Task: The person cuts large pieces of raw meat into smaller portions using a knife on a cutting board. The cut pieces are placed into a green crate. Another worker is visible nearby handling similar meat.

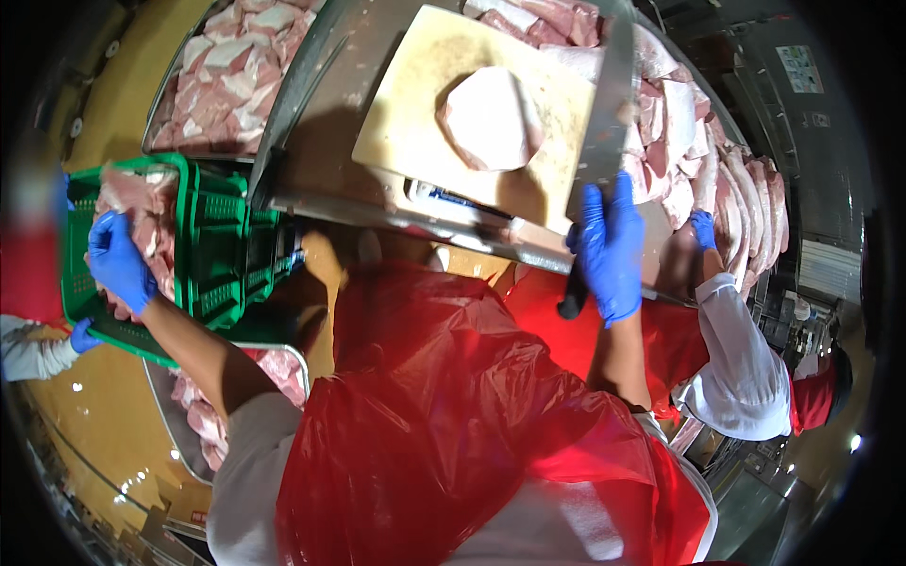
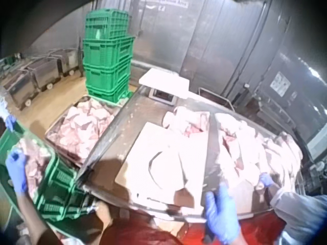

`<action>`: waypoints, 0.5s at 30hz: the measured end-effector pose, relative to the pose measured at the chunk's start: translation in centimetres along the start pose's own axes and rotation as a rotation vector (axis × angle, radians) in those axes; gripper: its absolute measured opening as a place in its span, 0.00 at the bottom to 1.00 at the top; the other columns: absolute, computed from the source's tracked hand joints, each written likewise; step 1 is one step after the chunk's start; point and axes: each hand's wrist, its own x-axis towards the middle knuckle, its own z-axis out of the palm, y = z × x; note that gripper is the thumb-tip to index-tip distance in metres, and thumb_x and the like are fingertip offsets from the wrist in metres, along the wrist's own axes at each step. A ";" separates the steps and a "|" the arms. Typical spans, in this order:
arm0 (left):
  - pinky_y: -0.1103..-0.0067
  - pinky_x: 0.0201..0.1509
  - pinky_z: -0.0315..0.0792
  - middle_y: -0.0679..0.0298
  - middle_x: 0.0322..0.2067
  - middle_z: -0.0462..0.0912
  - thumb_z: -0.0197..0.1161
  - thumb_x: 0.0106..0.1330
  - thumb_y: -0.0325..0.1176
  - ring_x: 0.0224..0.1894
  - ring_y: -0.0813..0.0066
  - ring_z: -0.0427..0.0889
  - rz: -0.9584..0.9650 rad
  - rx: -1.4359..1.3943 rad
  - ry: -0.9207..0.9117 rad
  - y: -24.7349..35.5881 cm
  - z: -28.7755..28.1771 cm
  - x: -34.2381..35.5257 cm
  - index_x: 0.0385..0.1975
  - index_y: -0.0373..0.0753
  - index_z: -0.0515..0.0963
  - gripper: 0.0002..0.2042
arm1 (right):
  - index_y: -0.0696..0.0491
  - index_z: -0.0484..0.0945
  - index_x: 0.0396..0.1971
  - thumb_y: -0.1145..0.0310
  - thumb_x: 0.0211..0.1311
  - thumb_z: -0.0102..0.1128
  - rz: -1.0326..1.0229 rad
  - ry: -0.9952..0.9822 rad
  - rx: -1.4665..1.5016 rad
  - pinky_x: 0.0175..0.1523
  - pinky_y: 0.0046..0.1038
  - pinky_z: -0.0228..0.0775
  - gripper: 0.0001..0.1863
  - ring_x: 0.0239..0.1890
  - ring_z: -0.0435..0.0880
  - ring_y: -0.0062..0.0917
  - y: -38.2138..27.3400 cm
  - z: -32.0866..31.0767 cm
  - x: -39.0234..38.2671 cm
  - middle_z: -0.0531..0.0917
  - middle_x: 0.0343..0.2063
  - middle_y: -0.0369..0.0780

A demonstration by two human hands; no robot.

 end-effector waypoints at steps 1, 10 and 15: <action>0.73 0.42 0.77 0.58 0.37 0.85 0.68 0.63 0.31 0.38 0.68 0.82 -0.066 0.148 0.028 -4.4 -1.8 1.9 0.37 0.31 0.82 0.10 | 0.59 0.67 0.57 0.67 0.77 0.50 0.088 0.047 0.006 0.22 0.22 0.67 0.16 0.17 0.73 0.17 0.8 -1.1 -0.4 0.77 0.25 0.36; 0.73 0.61 0.72 0.55 0.52 0.82 0.59 0.69 0.31 0.54 0.65 0.80 0.626 -0.217 -0.660 13.4 22.4 -7.5 0.56 0.33 0.77 0.17 | 0.58 0.68 0.57 0.72 0.75 0.48 0.040 0.068 0.705 0.34 0.29 0.79 0.14 0.29 0.81 0.24 7.6 2.9 3.4 0.80 0.38 0.40; 0.74 0.63 0.71 0.52 0.55 0.79 0.59 0.72 0.32 0.58 0.68 0.78 0.354 -0.675 -1.058 20.5 34.9 -14.8 0.59 0.29 0.72 0.19 | 0.58 0.68 0.55 0.72 0.74 0.51 0.022 -0.006 0.985 0.31 0.30 0.78 0.14 0.24 0.82 0.29 5.8 7.4 4.8 0.80 0.37 0.41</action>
